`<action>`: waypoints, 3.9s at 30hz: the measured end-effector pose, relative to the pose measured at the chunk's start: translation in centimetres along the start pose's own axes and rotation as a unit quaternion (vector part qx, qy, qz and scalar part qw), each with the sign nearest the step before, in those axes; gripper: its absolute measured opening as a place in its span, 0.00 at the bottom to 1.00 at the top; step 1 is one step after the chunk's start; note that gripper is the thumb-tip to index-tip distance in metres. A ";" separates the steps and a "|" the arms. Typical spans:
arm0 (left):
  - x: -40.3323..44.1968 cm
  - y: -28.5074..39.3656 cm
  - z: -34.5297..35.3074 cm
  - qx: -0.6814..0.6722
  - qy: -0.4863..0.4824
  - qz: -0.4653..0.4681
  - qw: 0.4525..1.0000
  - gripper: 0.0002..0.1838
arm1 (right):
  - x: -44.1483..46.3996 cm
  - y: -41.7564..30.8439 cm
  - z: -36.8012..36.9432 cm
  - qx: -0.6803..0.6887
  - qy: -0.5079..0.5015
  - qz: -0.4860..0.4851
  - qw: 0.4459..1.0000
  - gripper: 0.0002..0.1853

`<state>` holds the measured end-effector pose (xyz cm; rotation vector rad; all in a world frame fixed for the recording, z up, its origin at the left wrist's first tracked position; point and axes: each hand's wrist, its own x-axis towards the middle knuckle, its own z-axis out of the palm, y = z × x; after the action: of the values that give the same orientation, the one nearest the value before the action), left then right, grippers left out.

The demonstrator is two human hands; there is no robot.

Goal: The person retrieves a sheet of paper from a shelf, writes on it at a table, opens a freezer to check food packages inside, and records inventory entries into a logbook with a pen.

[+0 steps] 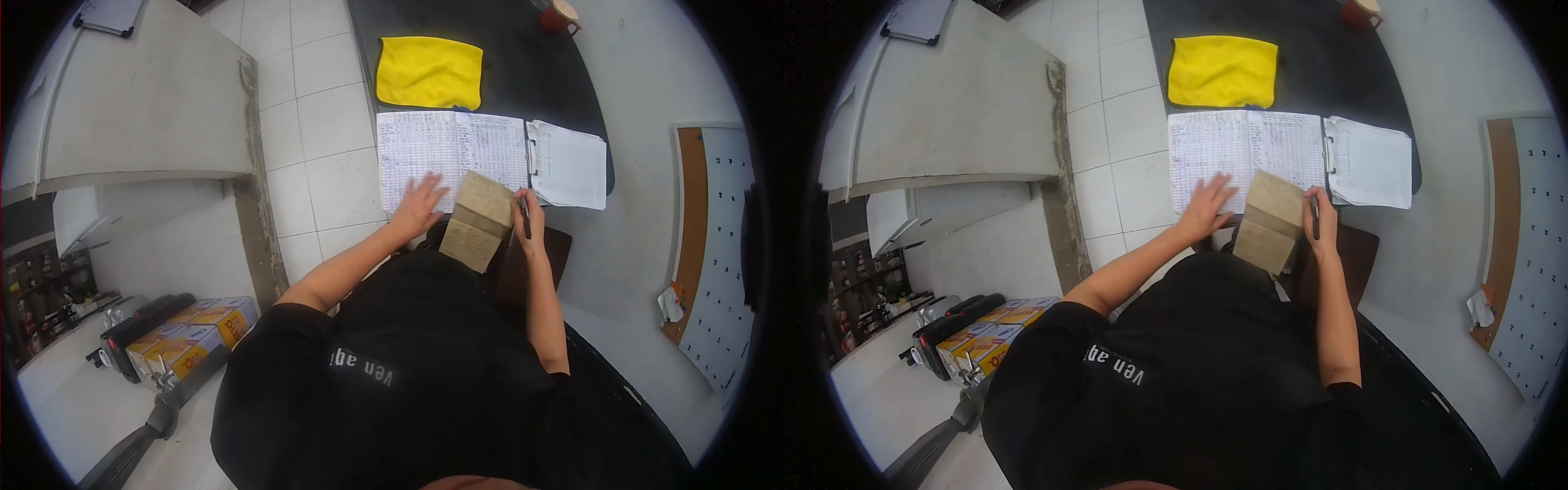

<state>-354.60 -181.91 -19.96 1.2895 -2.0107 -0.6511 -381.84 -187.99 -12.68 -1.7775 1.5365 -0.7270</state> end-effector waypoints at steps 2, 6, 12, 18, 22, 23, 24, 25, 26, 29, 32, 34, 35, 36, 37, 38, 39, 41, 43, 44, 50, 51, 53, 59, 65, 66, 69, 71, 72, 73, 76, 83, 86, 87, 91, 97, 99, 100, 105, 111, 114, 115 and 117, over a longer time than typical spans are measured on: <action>-0.9 -1.4 0.2 0.106 0.006 -0.118 0.987 0.37 | 1.5 1.1 -0.4 -0.038 0.042 -0.039 0.998 0.02; -2.0 -3.5 -0.7 0.180 0.020 -0.231 0.956 0.41 | 3.5 3.2 -2.0 -0.032 -0.001 0.070 0.997 0.06; -2.6 -4.1 -2.5 0.188 -0.075 -0.279 0.939 0.44 | 4.5 8.9 1.0 0.088 -0.076 0.158 0.981 0.13; -2.5 -3.8 -1.7 0.183 -0.073 -0.332 0.922 0.44 | 4.9 8.5 2.0 -0.109 -0.090 -0.084 0.986 0.13; -2.6 -3.7 -1.4 0.196 -0.061 -0.335 0.920 0.44 | 5.4 9.4 1.2 -0.084 -0.070 -0.108 0.988 0.12; -2.6 -3.7 -1.5 0.192 -0.061 -0.337 0.920 0.44 | 5.6 9.7 0.4 -0.075 -0.078 -0.087 0.990 0.12; -2.4 -3.7 -1.2 0.184 -0.061 -0.337 0.921 0.44 | 5.6 10.4 0.0 -0.080 -0.074 -0.083 0.991 0.12; -2.4 -4.1 -0.9 0.178 -0.064 -0.330 0.925 0.44 | 5.6 11.3 0.1 -0.066 -0.067 -0.121 0.988 0.12; -2.8 -4.8 -0.8 0.147 -0.045 -0.320 0.935 0.44 | 5.6 11.9 0.2 -0.052 -0.061 -0.159 0.984 0.13; -2.8 -4.7 -1.0 0.119 -0.035 -0.317 0.940 0.44 | 5.8 12.2 0.2 -0.056 -0.055 -0.174 0.982 0.13; -1.8 -3.8 -1.3 0.136 -0.041 -0.324 0.936 0.43 | 5.7 11.3 0.1 -0.064 -0.046 -0.180 0.981 0.12; -1.5 -3.2 -1.4 0.146 -0.042 -0.324 0.934 0.43 | 5.7 11.0 0.2 -0.065 -0.052 -0.165 0.983 0.12; -1.3 -3.0 -1.4 0.134 -0.040 -0.331 0.933 0.43 | 5.8 10.9 0.3 -0.060 -0.043 -0.172 0.982 0.12; -1.2 -3.0 -1.3 0.123 -0.038 -0.338 0.932 0.44 | 5.8 10.9 0.2 -0.054 -0.033 -0.179 0.982 0.12; -1.1 -3.0 -1.2 0.125 -0.040 -0.340 0.931 0.44 | 5.8 10.9 0.0 -0.051 -0.034 -0.178 0.982 0.12; -1.1 -2.9 -1.3 0.106 -0.038 -0.346 0.932 0.43 | 5.8 10.9 -0.2 -0.046 -0.036 -0.182 0.982 0.12; -1.2 -3.1 -1.2 0.088 -0.034 -0.351 0.931 0.43 | 5.9 10.9 -0.1 -0.041 -0.037 -0.187 0.981 0.12; -1.6 -3.3 -1.1 0.088 -0.022 -0.342 0.935 0.43 | 6.0 11.5 -0.1 -0.032 -0.042 -0.189 0.981 0.12; -1.9 -3.6 -0.9 0.088 -0.009 -0.333 0.939 0.42 | 6.1 12.1 -0.3 -0.024 -0.047 -0.190 0.980 0.13; -2.1 -3.7 -0.7 0.074 0.000 -0.334 0.939 0.43 | 6.1 12.3 -0.4 -0.026 -0.052 -0.187 0.981 0.13; -1.9 -2.5 -0.7 0.099 0.022 -0.381 0.919 0.45 | 6.7 12.7 -0.6 -0.005 -0.073 -0.176 0.982 0.15; -1.9 -2.4 -0.5 0.096 0.022 -0.378 0.921 0.46 | 6.8 12.6 -0.5 0.008 -0.060 -0.165 0.984 0.15; -1.8 -2.0 -0.2 0.095 0.034 -0.389 0.916 0.46 | 7.6 12.2 -0.2 0.025 -0.054 -0.159 0.985 0.15; -1.8 -1.6 0.1 0.108 0.043 -0.394 0.911 0.45 | 12.5 10.2 1.7 0.049 -0.043 -0.160 0.985 0.15; -1.8 -1.2 0.2 0.095 0.054 -0.402 0.909 0.44 | 17.2 9.5 2.5 -0.078 0.004 -0.233 0.969 0.14; -1.8 -1.2 0.3 0.102 0.054 -0.389 0.914 0.44 | 17.5 8.9 2.7 -0.153 0.048 -0.272 0.949 0.14; -2.1 -1.3 0.1 0.102 0.054 -0.385 0.915 0.44 | 15.5 7.3 3.6 -0.134 -0.023 -0.307 0.942 0.16; -2.1 -1.2 0.2 0.088 0.050 -0.388 0.916 0.44 | 13.6 7.3 4.0 -0.159 -0.136 -0.327 0.921 0.17; -2.2 -1.3 0.2 0.082 0.055 -0.387 0.917 0.45 | 12.5 7.9 4.6 -0.162 -0.135 -0.328 0.921 0.17; -2.2 -1.4 0.1 0.077 0.059 -0.386 0.917 0.45 | 11.3 8.8 5.6 -0.185 -0.136 -0.308 0.923 0.17; -2.2 -1.3 0.1 0.081 0.059 -0.381 0.919 0.45 | 8.6 9.1 6.8 -0.195 -0.136 -0.284 0.929 0.16; -2.4 -1.6 0.0 0.061 0.050 -0.401 0.913 0.45 | 9.0 8.8 8.5 -0.191 -0.111 -0.254 0.942 0.19; -2.4 -1.6 -0.3 0.065 0.036 -0.408 0.910 0.46 | 10.2 8.3 8.4 -0.243 -0.109 -0.258 0.929 0.20; -2.4 -1.8 -0.2 0.071 0.034 -0.395 0.915 0.46 | 11.0 7.9 8.1 -0.289 -0.127 -0.269 0.910 0.20; -3.6 -3.3 1.0 0.083 0.048 -0.362 0.927 0.47 | 12.6 4.4 7.8 -0.309 -0.170 -0.308 0.884 0.25; -6.3 -2.1 -0.9 0.073 -0.006 -0.389 0.918 0.40 | 13.7 2.2 10.3 -0.375 -0.218 -0.275 0.858 0.31; -9.5 -1.8 -2.4 0.050 0.013 -0.399 0.915 0.38 | 13.9 2.1 10.6 -0.376 -0.219 -0.254 0.864 0.33; -11.9 -1.8 -3.2 0.037 0.027 -0.410 0.911 0.37 | 13.9 2.3 11.2 -0.379 -0.204 -0.250 0.867 0.34; -27.3 -4.7 -6.1 0.021 -0.007 -0.524 0.852 0.34 | 13.2 -2.2 14.2 -0.324 -0.103 -0.307 0.889 0.38; -41.4 -10.5 -14.1 -0.023 -0.047 -0.562 0.825 0.33 | 10.7 -14.2 27.6 -0.190 -0.074 -0.403 0.892 0.27; -45.0 -12.4 -19.5 -0.043 0.011 -0.588 0.807 0.33 | 4.3 -25.7 36.4 -0.160 -0.176 -0.477 0.846 0.22; -45.4 -12.9 -22.2 -0.043 0.076 -0.591 0.802 0.33 | 2.5 -29.1 39.4 -0.146 -0.206 -0.508 0.824 0.21; -46.3 -14.8 -27.4 -0.044 0.136 -0.559 0.817 0.33 | -1.2 -35.1 45.2 -0.093 -0.265 -0.518 0.808 0.19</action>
<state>-311.37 -146.83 -24.13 2.3105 -0.8069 -0.9581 -325.42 -178.08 -13.20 -2.6584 0.1664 -0.4512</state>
